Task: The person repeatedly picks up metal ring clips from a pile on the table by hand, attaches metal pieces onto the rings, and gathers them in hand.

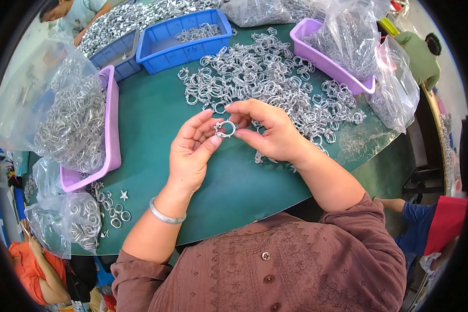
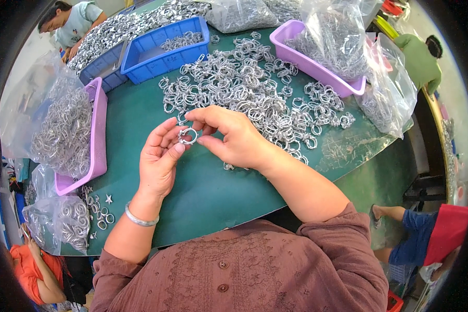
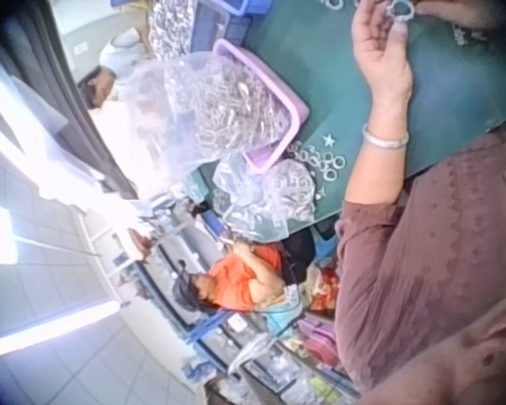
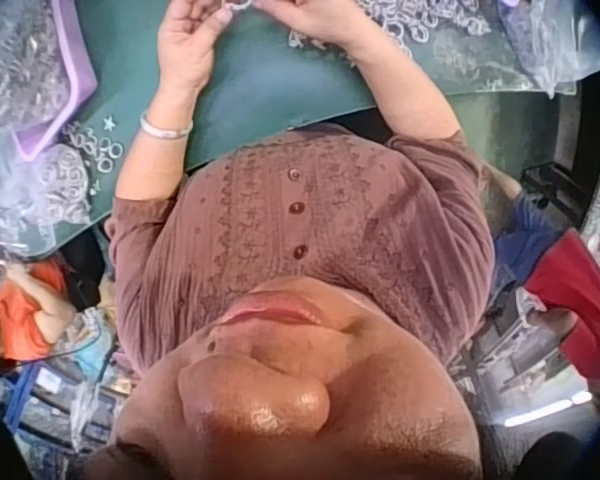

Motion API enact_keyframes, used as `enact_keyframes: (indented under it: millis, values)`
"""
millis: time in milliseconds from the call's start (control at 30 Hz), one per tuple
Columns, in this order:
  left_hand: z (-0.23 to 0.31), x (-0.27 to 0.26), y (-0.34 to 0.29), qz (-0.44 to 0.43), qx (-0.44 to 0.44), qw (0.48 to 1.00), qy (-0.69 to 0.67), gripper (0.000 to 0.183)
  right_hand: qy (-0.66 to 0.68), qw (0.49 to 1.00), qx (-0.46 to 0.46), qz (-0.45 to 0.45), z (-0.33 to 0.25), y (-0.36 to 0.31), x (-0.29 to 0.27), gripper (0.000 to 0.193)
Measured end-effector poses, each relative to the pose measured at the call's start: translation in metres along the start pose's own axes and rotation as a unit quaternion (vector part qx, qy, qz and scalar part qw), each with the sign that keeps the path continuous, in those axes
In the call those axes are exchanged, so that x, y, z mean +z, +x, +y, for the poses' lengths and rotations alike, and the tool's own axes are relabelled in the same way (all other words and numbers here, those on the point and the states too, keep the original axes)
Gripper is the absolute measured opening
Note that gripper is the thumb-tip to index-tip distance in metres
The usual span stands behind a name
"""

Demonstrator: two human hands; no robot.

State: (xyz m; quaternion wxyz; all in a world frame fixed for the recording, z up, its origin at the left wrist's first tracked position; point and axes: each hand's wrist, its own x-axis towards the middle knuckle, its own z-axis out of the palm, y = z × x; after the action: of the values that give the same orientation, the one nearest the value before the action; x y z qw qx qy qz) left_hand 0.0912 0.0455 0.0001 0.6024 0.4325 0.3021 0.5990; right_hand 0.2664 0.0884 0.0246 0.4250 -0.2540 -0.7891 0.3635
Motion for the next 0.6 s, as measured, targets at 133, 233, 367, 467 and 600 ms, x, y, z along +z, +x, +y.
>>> enact_keyframes:
  millis: [133, 233, 367, 467, 600]
  values:
    - [0.001, -0.001, 0.000, 0.012, -0.027, 0.999, -0.023, 0.037, -0.003, 1.000, -0.007, 0.008, 0.000, 0.000, -0.002, 0.039]
    - [0.002, -0.009, 0.002, 0.023, -0.074, 0.991, -0.106, 0.034, -0.037, 0.998, -0.022, 0.039, 0.001, 0.002, -0.007, 0.033]
    - [0.003, -0.018, 0.004, 0.018, -0.124, 0.957, -0.263, 0.035, -0.241, 0.949, -0.091, 0.181, 0.009, 0.008, -0.026, 0.019]
    - [0.004, -0.019, 0.005, 0.016, -0.132, 0.946, -0.297, 0.033, -0.338, 0.923, -0.058, 0.175, 0.016, 0.008, -0.034, 0.019]
    - [0.006, -0.020, 0.004, 0.046, -0.153, 0.950, -0.268, 0.027, -0.408, 0.909, -0.038, 0.076, 0.017, 0.006, -0.029, 0.021]
